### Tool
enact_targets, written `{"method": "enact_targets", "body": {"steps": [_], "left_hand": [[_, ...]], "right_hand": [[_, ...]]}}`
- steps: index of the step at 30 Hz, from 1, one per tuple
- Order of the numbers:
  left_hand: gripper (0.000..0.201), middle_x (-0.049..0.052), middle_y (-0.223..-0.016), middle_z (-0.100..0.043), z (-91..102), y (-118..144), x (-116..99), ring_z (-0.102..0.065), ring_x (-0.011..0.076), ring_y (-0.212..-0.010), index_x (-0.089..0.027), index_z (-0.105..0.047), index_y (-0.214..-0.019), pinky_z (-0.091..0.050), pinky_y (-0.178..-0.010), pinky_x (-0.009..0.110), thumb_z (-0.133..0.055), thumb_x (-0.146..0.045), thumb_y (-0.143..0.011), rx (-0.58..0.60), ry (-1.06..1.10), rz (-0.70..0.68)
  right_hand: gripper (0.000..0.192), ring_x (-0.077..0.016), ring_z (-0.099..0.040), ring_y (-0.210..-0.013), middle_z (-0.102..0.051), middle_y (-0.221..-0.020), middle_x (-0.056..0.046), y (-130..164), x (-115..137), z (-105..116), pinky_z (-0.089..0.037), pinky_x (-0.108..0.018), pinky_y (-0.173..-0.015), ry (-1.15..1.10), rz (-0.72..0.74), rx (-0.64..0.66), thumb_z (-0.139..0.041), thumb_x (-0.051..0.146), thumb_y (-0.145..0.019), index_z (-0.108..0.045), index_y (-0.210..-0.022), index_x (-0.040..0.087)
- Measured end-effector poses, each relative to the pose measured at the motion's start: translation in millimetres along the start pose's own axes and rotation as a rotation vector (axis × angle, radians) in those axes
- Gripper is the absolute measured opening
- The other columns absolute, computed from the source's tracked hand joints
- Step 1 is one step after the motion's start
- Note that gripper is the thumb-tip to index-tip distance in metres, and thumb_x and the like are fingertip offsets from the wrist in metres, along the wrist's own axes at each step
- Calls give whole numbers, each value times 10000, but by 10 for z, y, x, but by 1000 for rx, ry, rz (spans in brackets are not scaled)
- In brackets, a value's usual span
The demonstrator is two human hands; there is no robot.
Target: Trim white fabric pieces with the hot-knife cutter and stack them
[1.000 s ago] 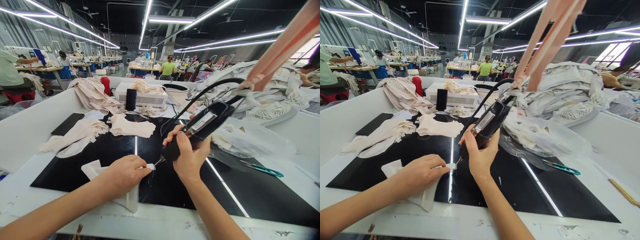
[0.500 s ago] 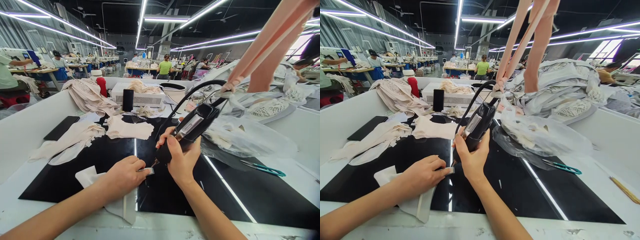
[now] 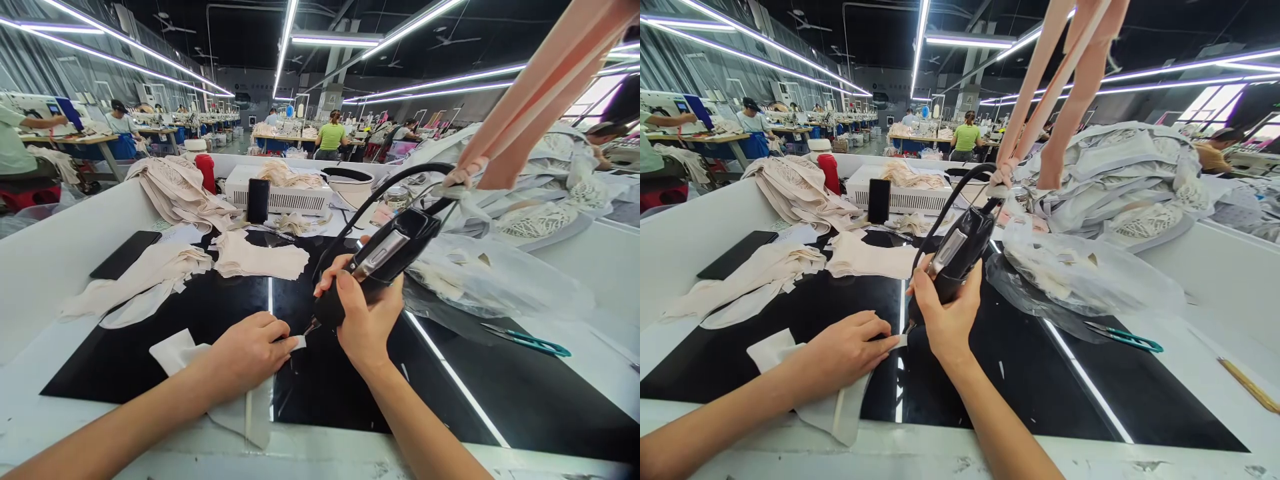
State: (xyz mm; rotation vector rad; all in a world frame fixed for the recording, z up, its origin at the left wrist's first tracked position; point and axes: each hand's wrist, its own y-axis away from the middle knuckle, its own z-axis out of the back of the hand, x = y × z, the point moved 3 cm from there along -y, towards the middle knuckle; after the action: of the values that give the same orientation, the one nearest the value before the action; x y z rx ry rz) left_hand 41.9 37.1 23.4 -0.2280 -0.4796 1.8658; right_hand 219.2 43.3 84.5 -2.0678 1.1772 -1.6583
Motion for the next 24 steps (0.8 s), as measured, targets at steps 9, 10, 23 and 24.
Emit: {"method": "enact_targets", "body": {"steps": [9, 10, 23, 24], "left_hand": [[175, 70, -1054, -723, -27, 12, 21, -688, 189, -945, -138, -722, -1218, -612, -933, 342, -574, -163, -1129, 24, 9, 0], [186, 70, -1053, -724, -29, 11, 22, -688, 187, -942, -140, -725, -1208, -611, -931, 339, -555, -161, -1136, 21, 8, 0], [177, 68, -1076, -731, -32, 18, 30, -693, 194, -964, -136, -729, -1228, -609, -930, 336, -595, -151, -1114, 22, 25, 5], [179, 70, -1081, -731, -35, 19, 31, -695, 195, -974, -136, -727, -1225, -608, -935, 339, -583, -154, -1120, 27, 30, 3]], "right_hand": [[294, -112, -643, -573, -701, -815, 80, -22, 29, 16, -600, -265, -520, -25, -30, -40, -854, 267, -852, -610, -1015, 279], [293, -111, -645, -572, -702, -818, 80, -17, 28, 13, -601, -263, -520, -26, -33, -32, -857, 275, -854, -611, -1011, 277], [246, -110, -641, -555, -701, -793, 79, 25, 60, -16, -603, -257, -507, 3, -19, -10, -802, 252, -880, -605, -1026, 273], [266, -110, -639, -554, -700, -794, 81, 28, 75, -11, -600, -256, -505, -5, -26, -17, -809, 256, -873, -606, -1043, 278]]}}
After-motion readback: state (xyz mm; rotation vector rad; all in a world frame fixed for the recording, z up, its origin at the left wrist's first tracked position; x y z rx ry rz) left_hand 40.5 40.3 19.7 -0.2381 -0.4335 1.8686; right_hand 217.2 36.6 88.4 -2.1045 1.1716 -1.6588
